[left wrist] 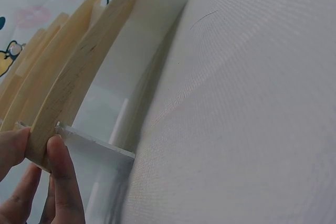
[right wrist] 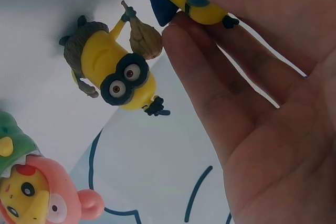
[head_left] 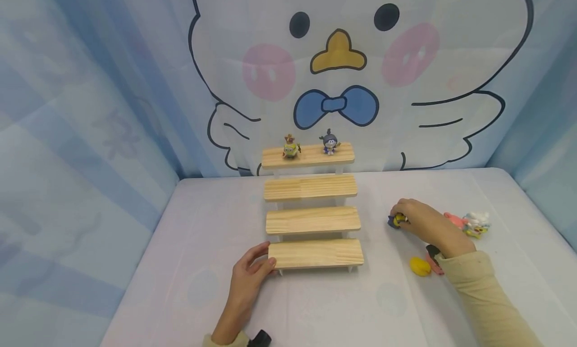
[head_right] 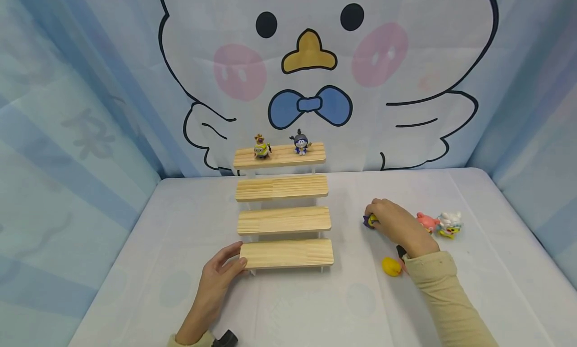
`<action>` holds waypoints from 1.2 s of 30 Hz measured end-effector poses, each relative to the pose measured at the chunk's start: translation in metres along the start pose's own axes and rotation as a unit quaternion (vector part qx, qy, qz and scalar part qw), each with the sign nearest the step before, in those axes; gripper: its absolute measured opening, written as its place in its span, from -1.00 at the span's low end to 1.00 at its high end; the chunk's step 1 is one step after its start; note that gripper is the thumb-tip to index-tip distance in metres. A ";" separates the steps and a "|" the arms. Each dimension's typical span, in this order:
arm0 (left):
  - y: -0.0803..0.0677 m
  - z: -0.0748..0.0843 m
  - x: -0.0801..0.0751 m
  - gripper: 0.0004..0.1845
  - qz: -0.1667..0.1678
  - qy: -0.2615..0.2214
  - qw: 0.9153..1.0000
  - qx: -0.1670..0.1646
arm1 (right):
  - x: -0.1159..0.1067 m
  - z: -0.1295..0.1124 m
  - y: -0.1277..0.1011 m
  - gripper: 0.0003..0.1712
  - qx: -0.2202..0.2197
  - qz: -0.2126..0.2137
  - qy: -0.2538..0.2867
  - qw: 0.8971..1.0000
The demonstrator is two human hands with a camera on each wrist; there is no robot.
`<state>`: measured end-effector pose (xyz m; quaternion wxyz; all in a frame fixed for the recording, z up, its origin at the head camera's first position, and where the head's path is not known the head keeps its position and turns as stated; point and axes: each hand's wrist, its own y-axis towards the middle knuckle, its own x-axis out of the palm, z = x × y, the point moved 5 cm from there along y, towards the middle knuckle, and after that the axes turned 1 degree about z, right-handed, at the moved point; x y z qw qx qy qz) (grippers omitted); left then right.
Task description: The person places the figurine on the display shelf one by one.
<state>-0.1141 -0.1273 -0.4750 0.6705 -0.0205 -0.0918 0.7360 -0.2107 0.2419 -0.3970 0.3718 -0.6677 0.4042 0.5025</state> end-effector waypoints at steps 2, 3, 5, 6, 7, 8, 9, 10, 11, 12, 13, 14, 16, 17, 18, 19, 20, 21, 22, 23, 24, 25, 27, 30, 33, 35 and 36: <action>0.000 0.000 0.000 -0.41 0.000 -0.001 1.000 -0.001 | 0.000 0.000 0.001 -0.75 -0.002 -0.002 -0.001 1.000; 0.000 0.000 0.000 -0.41 0.000 -0.002 1.000 -0.001 | 0.000 0.000 0.001 -0.75 -0.003 -0.004 -0.001 1.000; 0.000 0.000 0.000 -0.41 0.001 -0.002 1.000 -0.002 | 0.000 0.001 0.002 -0.76 -0.007 -0.008 -0.004 1.000; 0.000 0.000 0.000 -0.41 0.000 0.000 1.000 -0.001 | 0.000 0.001 0.003 -0.76 -0.009 -0.010 -0.005 1.000; 0.000 0.000 0.000 -0.40 0.000 0.000 1.000 -0.002 | 0.000 0.000 0.003 -0.77 -0.011 -0.010 -0.006 1.000; 0.000 0.000 0.000 -0.40 0.000 0.000 1.000 -0.002 | -0.001 0.000 0.004 -0.76 -0.014 -0.010 -0.008 1.000; 0.000 0.000 0.000 -0.40 0.000 0.000 1.000 -0.001 | -0.002 -0.001 0.004 -0.76 -0.016 -0.009 -0.009 1.000; 0.000 0.000 0.000 -0.41 0.000 -0.001 1.000 -0.001 | -0.003 -0.002 0.005 -0.76 -0.018 -0.006 -0.009 1.000; 0.000 0.000 0.000 -0.41 0.000 -0.001 1.000 -0.001 | -0.004 -0.002 0.005 -0.76 -0.019 -0.004 -0.009 1.000; 0.000 0.000 0.000 -0.41 0.000 0.000 1.000 -0.001 | -0.005 -0.003 0.005 -0.76 -0.018 -0.001 -0.008 1.000; 0.000 0.000 0.000 -0.41 0.000 -0.001 1.000 0.000 | -0.007 -0.005 0.006 -0.76 -0.019 0.002 -0.007 1.000; 0.000 0.000 0.000 -0.41 -0.001 -0.002 1.000 0.000 | -0.008 -0.006 0.005 -0.75 -0.018 0.006 -0.005 1.000; 0.000 0.000 0.000 -0.41 -0.001 -0.001 1.000 0.001 | -0.011 -0.008 0.005 -0.74 -0.014 0.010 0.000 1.000; 0.000 0.000 0.000 -0.41 -0.001 0.000 1.000 0.001 | -0.013 -0.009 0.004 -0.74 -0.012 0.011 0.001 1.000; 0.000 0.000 0.000 -0.41 -0.002 0.001 1.000 0.002 | -0.015 -0.011 0.004 -0.74 -0.012 0.015 0.003 1.000; 0.000 0.000 0.000 -0.41 -0.001 0.001 1.000 0.001 | -0.016 -0.012 0.003 -0.74 -0.014 0.019 0.005 1.000; 0.000 0.000 0.000 -0.41 -0.001 0.002 1.000 0.001 | -0.018 -0.013 0.002 -0.74 -0.014 0.023 0.006 1.000; 0.000 0.000 0.000 -0.41 -0.001 0.002 1.000 0.000 | -0.020 -0.015 0.002 -0.74 -0.018 0.027 0.007 0.999; 0.000 0.000 0.000 -0.41 -0.001 0.003 1.000 -0.001 | -0.022 -0.016 0.001 -0.75 -0.022 0.032 0.008 0.999; 0.000 0.000 0.000 -0.41 0.000 0.003 1.000 -0.001 | -0.024 -0.018 0.000 -0.75 -0.029 0.039 0.008 0.999; 0.000 0.000 0.000 -0.41 0.000 0.004 1.000 -0.001 | -0.026 -0.020 0.000 -0.76 -0.035 0.046 0.009 0.998; 0.000 0.000 0.000 -0.41 0.000 0.004 1.000 -0.001 | -0.027 -0.022 -0.001 -0.77 -0.040 0.051 0.009 0.998; 0.000 0.000 0.000 -0.41 0.001 0.004 1.000 -0.001 | -0.031 -0.025 -0.002 -0.77 -0.047 0.058 0.008 0.997; 0.000 0.000 0.000 -0.42 0.001 0.004 1.000 0.001 | -0.036 -0.030 -0.002 -0.76 -0.051 0.064 0.008 0.997; 0.001 0.000 0.000 -0.43 0.002 0.003 1.000 0.001 | -0.041 -0.035 -0.003 -0.75 -0.046 0.067 0.005 0.997; 0.000 0.000 0.000 -0.43 0.003 0.004 1.000 0.000 | -0.044 -0.039 -0.004 -0.74 -0.044 0.069 0.003 0.997; 0.000 0.000 0.000 -0.42 0.003 0.004 1.000 -0.001 | -0.046 -0.041 -0.004 -0.74 -0.043 0.071 0.003 0.997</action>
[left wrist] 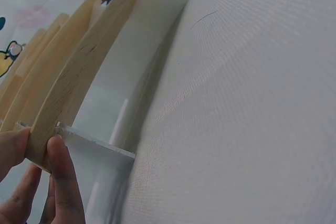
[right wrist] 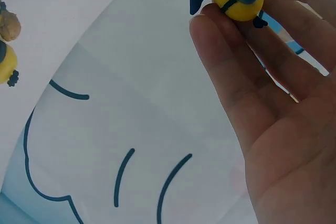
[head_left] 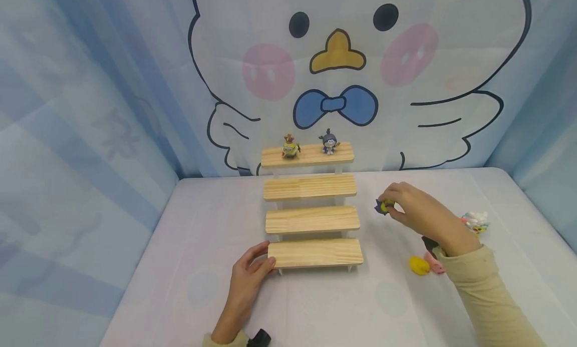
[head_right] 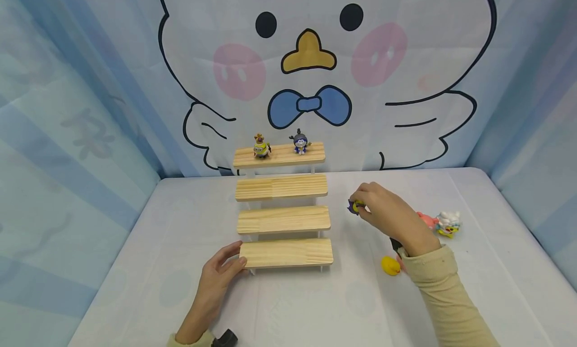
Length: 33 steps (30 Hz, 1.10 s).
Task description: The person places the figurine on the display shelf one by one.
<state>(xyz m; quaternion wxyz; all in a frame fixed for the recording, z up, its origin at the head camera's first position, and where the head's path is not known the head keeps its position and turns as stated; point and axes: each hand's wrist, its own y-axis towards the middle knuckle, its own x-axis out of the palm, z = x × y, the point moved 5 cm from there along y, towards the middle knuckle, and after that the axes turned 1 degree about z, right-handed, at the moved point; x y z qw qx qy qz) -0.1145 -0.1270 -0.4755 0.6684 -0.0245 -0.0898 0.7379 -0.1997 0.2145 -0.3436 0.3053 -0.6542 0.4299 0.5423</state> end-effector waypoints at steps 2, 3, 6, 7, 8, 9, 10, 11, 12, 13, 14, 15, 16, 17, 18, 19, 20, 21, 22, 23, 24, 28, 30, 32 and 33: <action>0.000 0.000 0.000 -0.42 0.000 0.001 1.000 -0.001 | -0.003 -0.004 0.000 -0.73 -0.001 0.005 -0.001 1.000; 0.000 0.000 0.000 -0.42 0.001 0.001 1.000 -0.002 | -0.005 -0.006 0.000 -0.73 -0.004 0.009 -0.002 1.000; 0.000 0.000 0.000 -0.42 0.001 0.002 1.000 -0.003 | -0.010 -0.012 0.000 -0.72 -0.013 0.022 0.000 1.000; 0.000 0.000 0.000 -0.42 0.002 0.003 1.000 -0.003 | -0.012 -0.014 0.000 -0.72 -0.018 0.026 0.000 0.999; 0.000 0.000 0.000 -0.42 0.002 0.003 1.000 -0.003 | -0.014 -0.016 0.000 -0.72 -0.023 0.031 0.000 0.999; 0.000 0.000 0.000 -0.42 0.002 0.003 1.000 -0.004 | -0.016 -0.018 -0.001 -0.72 -0.029 0.036 0.001 0.999; 0.000 0.000 0.000 -0.42 0.002 0.004 1.000 -0.004 | -0.017 -0.020 -0.001 -0.72 -0.034 0.040 0.002 0.999; 0.000 0.000 0.000 -0.42 0.002 0.005 1.000 -0.005 | -0.019 -0.022 -0.001 -0.72 -0.040 0.044 0.002 0.998; 0.000 0.000 0.000 -0.42 0.002 0.005 1.000 -0.006 | -0.020 -0.023 -0.001 -0.73 -0.045 0.047 0.001 0.998; 0.000 0.000 0.000 -0.42 0.001 0.005 1.000 -0.006 | -0.021 -0.025 -0.001 -0.73 -0.050 0.051 0.001 0.997; 0.000 0.000 0.000 -0.42 0.001 0.005 1.000 -0.007 | -0.022 -0.026 -0.001 -0.73 -0.055 0.054 -0.001 0.997; 0.000 0.000 0.000 -0.42 0.002 0.005 1.000 -0.008 | -0.023 -0.028 -0.001 -0.73 -0.059 0.058 -0.001 0.997; 0.000 0.000 0.000 -0.42 0.002 0.006 1.000 -0.008 | -0.024 -0.029 0.000 -0.73 -0.062 0.060 -0.002 0.996; 0.000 0.000 -0.001 -0.41 0.002 0.005 1.000 -0.008 | -0.025 -0.030 0.000 -0.73 -0.064 0.063 -0.004 0.996; 0.000 0.000 -0.001 -0.41 0.002 0.005 1.000 -0.007 | -0.026 -0.032 0.001 -0.73 -0.065 0.065 -0.005 0.996; 0.000 0.001 0.000 -0.41 0.002 0.004 1.000 -0.005 | -0.027 -0.033 0.002 -0.73 -0.066 0.067 -0.006 0.996; 0.000 0.001 0.000 -0.41 0.001 0.003 1.000 -0.004 | -0.028 -0.034 0.002 -0.73 -0.067 0.068 -0.006 0.995; 0.000 0.001 0.000 -0.41 0.000 0.002 1.000 -0.004 | -0.029 -0.036 0.003 -0.72 -0.068 0.070 -0.006 0.995; 0.000 0.001 0.000 -0.42 -0.001 0.000 1.000 -0.003 | -0.030 -0.038 0.004 -0.72 -0.069 0.071 -0.006 0.995; 0.000 0.001 0.000 -0.42 -0.002 -0.002 1.000 -0.003 | -0.031 -0.039 0.004 -0.72 -0.070 0.073 -0.007 0.995; 0.000 0.001 -0.001 -0.42 -0.003 -0.004 1.000 -0.004 | -0.031 -0.041 0.005 -0.72 -0.073 0.076 -0.007 0.994; 0.000 -0.001 -0.001 -0.42 -0.004 -0.007 1.000 -0.006 | -0.034 -0.046 0.009 -0.74 -0.088 0.086 -0.002 0.992; 0.000 -0.001 -0.001 -0.42 -0.005 -0.007 1.000 -0.005 | -0.036 -0.049 0.011 -0.75 -0.095 0.092 0.000 0.991; 0.000 0.000 -0.001 -0.42 -0.004 -0.007 1.000 -0.005 | -0.037 -0.052 0.012 -0.76 -0.101 0.097 0.003 0.990; 0.000 0.000 -0.001 -0.42 -0.004 -0.007 1.000 -0.005 | -0.038 -0.053 0.013 -0.77 -0.104 0.098 0.004 0.990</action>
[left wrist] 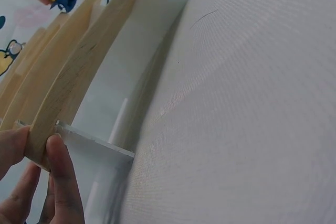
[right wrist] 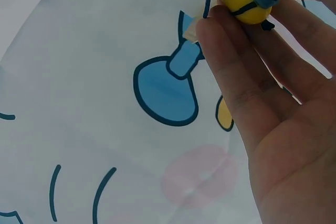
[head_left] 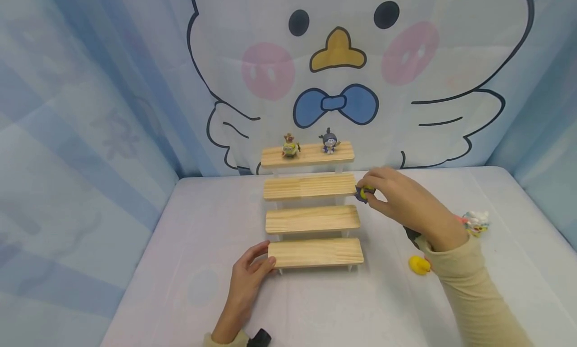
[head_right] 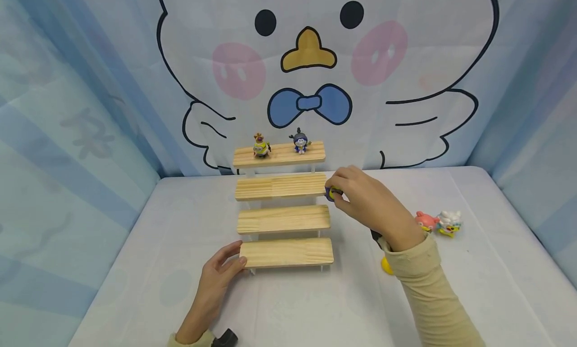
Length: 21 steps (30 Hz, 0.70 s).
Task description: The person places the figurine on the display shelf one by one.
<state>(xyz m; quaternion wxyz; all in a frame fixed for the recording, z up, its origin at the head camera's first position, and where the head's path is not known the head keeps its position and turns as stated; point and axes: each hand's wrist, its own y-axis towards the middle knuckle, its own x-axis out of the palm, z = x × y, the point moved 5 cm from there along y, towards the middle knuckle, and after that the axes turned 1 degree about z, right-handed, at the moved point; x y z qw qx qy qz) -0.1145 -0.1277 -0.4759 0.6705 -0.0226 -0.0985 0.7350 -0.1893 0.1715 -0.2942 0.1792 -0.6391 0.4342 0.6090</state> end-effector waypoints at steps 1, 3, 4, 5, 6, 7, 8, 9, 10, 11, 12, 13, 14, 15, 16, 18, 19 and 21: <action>0.000 0.000 0.000 -0.42 0.000 0.000 1.000 0.001 | -0.001 -0.001 0.001 -0.77 -0.004 0.003 0.002 1.000; 0.000 0.001 0.000 -0.42 0.001 0.000 1.000 0.002 | -0.002 -0.004 0.003 -0.78 -0.015 0.009 0.003 1.000; 0.000 0.001 0.000 -0.42 0.000 0.001 1.000 0.006 | -0.003 -0.005 0.004 -0.78 -0.019 0.011 0.005 1.000; 0.001 0.001 0.000 -0.42 0.000 0.000 1.000 0.006 | -0.004 -0.006 0.005 -0.79 -0.022 0.013 0.005 1.000; 0.001 0.001 0.001 -0.42 -0.001 0.000 1.000 0.007 | -0.005 -0.007 0.005 -0.77 -0.023 0.013 0.005 1.000; 0.001 0.001 0.001 -0.43 -0.001 -0.001 1.000 0.008 | -0.005 -0.008 0.006 -0.76 -0.021 0.011 0.005 1.000; 0.001 0.001 0.001 -0.43 -0.002 -0.001 1.000 0.009 | -0.005 -0.009 0.007 -0.74 -0.018 0.008 0.006 1.000; 0.001 0.001 0.001 -0.43 -0.002 -0.003 1.000 0.009 | -0.006 -0.010 0.008 -0.71 -0.012 0.003 0.008 1.000; 0.001 0.001 0.001 -0.43 -0.003 -0.005 1.000 0.010 | -0.006 -0.011 0.009 -0.69 -0.005 -0.002 0.008 1.000; 0.001 0.000 0.001 -0.43 -0.001 -0.007 1.000 0.007 | -0.006 -0.012 0.009 -0.67 0.000 -0.007 0.008 1.000; 0.001 0.000 0.001 -0.43 -0.001 -0.007 1.000 0.007 | -0.006 -0.013 0.010 -0.66 0.004 -0.011 0.009 1.000; 0.001 0.000 0.000 -0.44 0.000 -0.008 1.000 0.007 | -0.005 -0.014 0.012 -0.67 0.006 -0.014 0.011 1.000; 0.001 0.000 0.000 -0.44 0.001 -0.007 1.000 0.007 | -0.005 -0.015 0.013 -0.69 0.006 -0.015 0.013 1.000; 0.001 0.000 0.000 -0.44 0.003 -0.006 1.000 0.006 | -0.005 -0.016 0.014 -0.71 0.005 -0.016 0.013 1.000; 0.001 0.000 0.000 -0.43 0.004 -0.003 1.000 0.006 | -0.005 -0.017 0.014 -0.73 0.002 -0.015 0.013 1.000; 0.001 0.000 0.001 -0.43 0.003 0.000 1.000 0.008 | -0.005 -0.018 0.015 -0.77 -0.005 -0.011 0.015 1.000; 0.001 0.000 0.001 -0.43 0.003 0.001 1.000 0.008 | -0.006 -0.019 0.016 -0.77 -0.008 -0.010 0.016 1.000; 0.000 0.000 0.000 -0.42 0.003 0.005 1.000 0.007 | -0.006 -0.021 0.017 -0.77 -0.013 -0.006 0.018 1.000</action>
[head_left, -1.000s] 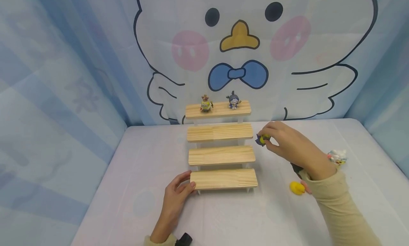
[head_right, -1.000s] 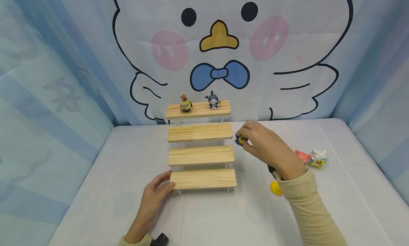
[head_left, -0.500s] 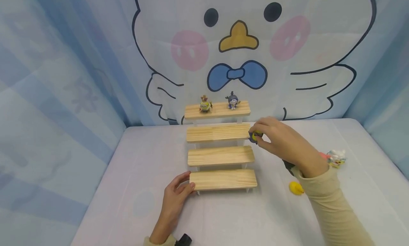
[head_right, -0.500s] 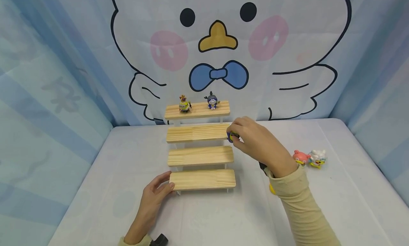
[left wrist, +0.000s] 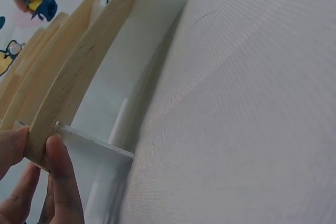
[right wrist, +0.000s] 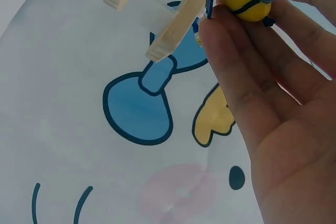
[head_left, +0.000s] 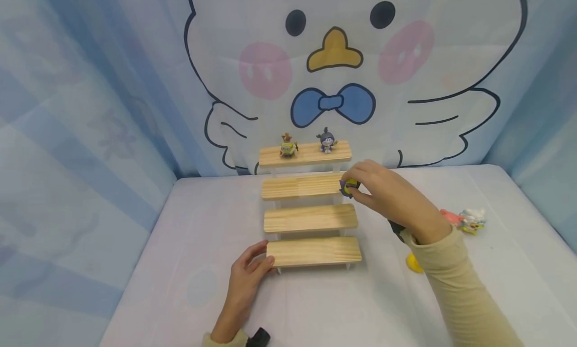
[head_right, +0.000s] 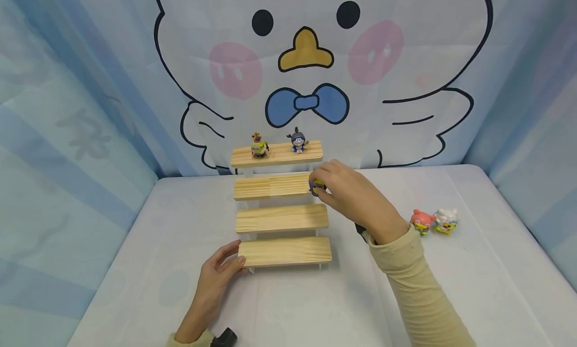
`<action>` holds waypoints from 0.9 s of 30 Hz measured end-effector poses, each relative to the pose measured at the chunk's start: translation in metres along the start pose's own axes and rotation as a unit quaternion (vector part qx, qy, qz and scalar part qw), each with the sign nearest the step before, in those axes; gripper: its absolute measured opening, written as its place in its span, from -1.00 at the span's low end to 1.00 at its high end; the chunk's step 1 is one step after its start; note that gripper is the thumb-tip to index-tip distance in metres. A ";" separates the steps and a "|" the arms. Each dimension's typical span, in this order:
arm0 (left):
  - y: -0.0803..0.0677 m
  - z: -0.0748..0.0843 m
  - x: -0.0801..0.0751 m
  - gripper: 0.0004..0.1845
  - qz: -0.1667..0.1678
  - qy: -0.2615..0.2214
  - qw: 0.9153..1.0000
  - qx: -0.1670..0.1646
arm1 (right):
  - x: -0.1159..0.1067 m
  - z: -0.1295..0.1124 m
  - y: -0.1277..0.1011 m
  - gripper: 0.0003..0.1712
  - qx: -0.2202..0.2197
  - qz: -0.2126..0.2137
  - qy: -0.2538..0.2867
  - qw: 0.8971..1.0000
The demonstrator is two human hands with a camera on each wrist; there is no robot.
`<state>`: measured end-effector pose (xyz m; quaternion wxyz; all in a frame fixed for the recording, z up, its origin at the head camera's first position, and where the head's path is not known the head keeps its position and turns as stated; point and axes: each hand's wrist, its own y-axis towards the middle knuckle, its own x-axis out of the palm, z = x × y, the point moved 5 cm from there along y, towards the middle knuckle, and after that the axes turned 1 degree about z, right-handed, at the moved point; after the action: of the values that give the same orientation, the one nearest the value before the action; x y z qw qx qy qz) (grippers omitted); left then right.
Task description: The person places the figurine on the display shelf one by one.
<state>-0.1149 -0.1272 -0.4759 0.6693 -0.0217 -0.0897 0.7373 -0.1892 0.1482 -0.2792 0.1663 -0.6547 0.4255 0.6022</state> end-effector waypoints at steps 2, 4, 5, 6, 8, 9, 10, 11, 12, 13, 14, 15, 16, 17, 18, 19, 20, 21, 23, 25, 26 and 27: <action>0.000 0.000 0.000 -0.42 -0.001 0.002 1.000 -0.002 | 0.000 -0.001 0.002 -0.78 -0.007 0.007 0.001 1.000; 0.000 0.001 0.000 -0.42 0.001 0.002 1.000 -0.006 | 0.000 -0.003 0.005 -0.80 -0.017 0.012 0.004 1.000; 0.000 0.001 0.000 -0.43 0.002 0.001 1.000 -0.007 | 0.000 -0.003 0.006 -0.80 -0.023 0.016 0.005 1.000; 0.000 0.001 0.000 -0.43 0.002 0.001 1.000 -0.007 | 0.001 -0.004 0.008 -0.80 -0.028 0.018 0.006 0.999; 0.000 0.001 0.000 -0.43 0.003 -0.001 1.000 -0.006 | 0.002 -0.006 0.011 -0.81 -0.038 0.024 0.010 0.999; 0.000 0.001 0.000 -0.43 0.003 -0.002 1.000 -0.005 | 0.002 -0.007 0.013 -0.81 -0.042 0.026 0.011 0.999; 0.000 0.001 0.000 -0.43 0.002 -0.003 1.000 -0.005 | 0.003 -0.007 0.015 -0.81 -0.045 0.028 0.012 0.999; 0.000 0.001 0.000 -0.43 0.002 -0.003 1.000 -0.004 | 0.003 -0.008 0.016 -0.81 -0.048 0.029 0.013 0.998; 0.000 0.001 0.000 -0.43 0.001 -0.003 1.000 -0.002 | 0.004 -0.009 0.019 -0.82 -0.050 0.030 0.015 0.998; 0.000 0.001 0.000 -0.43 0.001 -0.003 1.000 -0.003 | 0.005 -0.010 0.021 -0.83 -0.052 0.030 0.016 0.998; 0.000 0.001 0.000 -0.43 0.001 -0.004 1.000 -0.004 | 0.006 -0.011 0.023 -0.83 -0.055 0.031 0.016 0.998; 0.000 0.001 0.000 -0.43 0.000 -0.003 1.000 -0.003 | 0.006 -0.013 0.025 -0.83 -0.059 0.032 0.018 0.998; 0.000 0.001 0.000 -0.43 0.001 -0.003 1.000 -0.004 | 0.007 -0.014 0.028 -0.84 -0.062 0.032 0.019 0.997; 0.000 0.001 0.000 -0.43 0.002 -0.003 1.000 -0.005 | 0.008 -0.016 0.030 -0.84 -0.066 0.033 0.020 0.997; 0.000 0.001 0.000 -0.43 0.002 -0.002 1.000 -0.004 | 0.008 -0.017 0.032 -0.84 -0.069 0.034 0.021 0.997; 0.000 0.001 0.000 -0.43 0.002 -0.004 1.000 -0.004 | 0.008 -0.018 0.034 -0.84 -0.071 0.035 0.022 0.997; 0.000 0.001 0.000 -0.43 0.002 -0.005 1.000 -0.004 | 0.009 -0.020 0.036 -0.84 -0.074 0.036 0.023 0.996; 0.000 0.001 0.000 -0.43 0.001 -0.005 1.000 -0.001 | 0.009 -0.021 0.038 -0.84 -0.076 0.036 0.024 0.996; 0.000 0.001 0.000 -0.42 -0.001 -0.007 1.000 0.001 | 0.011 -0.022 0.041 -0.84 -0.079 0.037 0.028 0.996; 0.000 0.001 0.000 -0.42 -0.005 -0.009 1.000 0.003 | 0.012 -0.024 0.044 -0.84 -0.082 0.039 0.031 0.995; 0.000 0.001 0.000 -0.41 -0.006 -0.007 1.000 0.002 | 0.013 -0.024 0.045 -0.85 -0.083 0.039 0.033 0.995; 0.000 0.001 0.000 -0.41 -0.008 -0.006 1.000 0.003 | 0.014 -0.025 0.046 -0.84 -0.085 0.040 0.033 0.995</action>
<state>-0.1152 -0.1272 -0.4748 0.6746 -0.0142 -0.0920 0.7323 -0.2091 0.0980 -0.2733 0.0716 -0.6687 0.4036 0.6204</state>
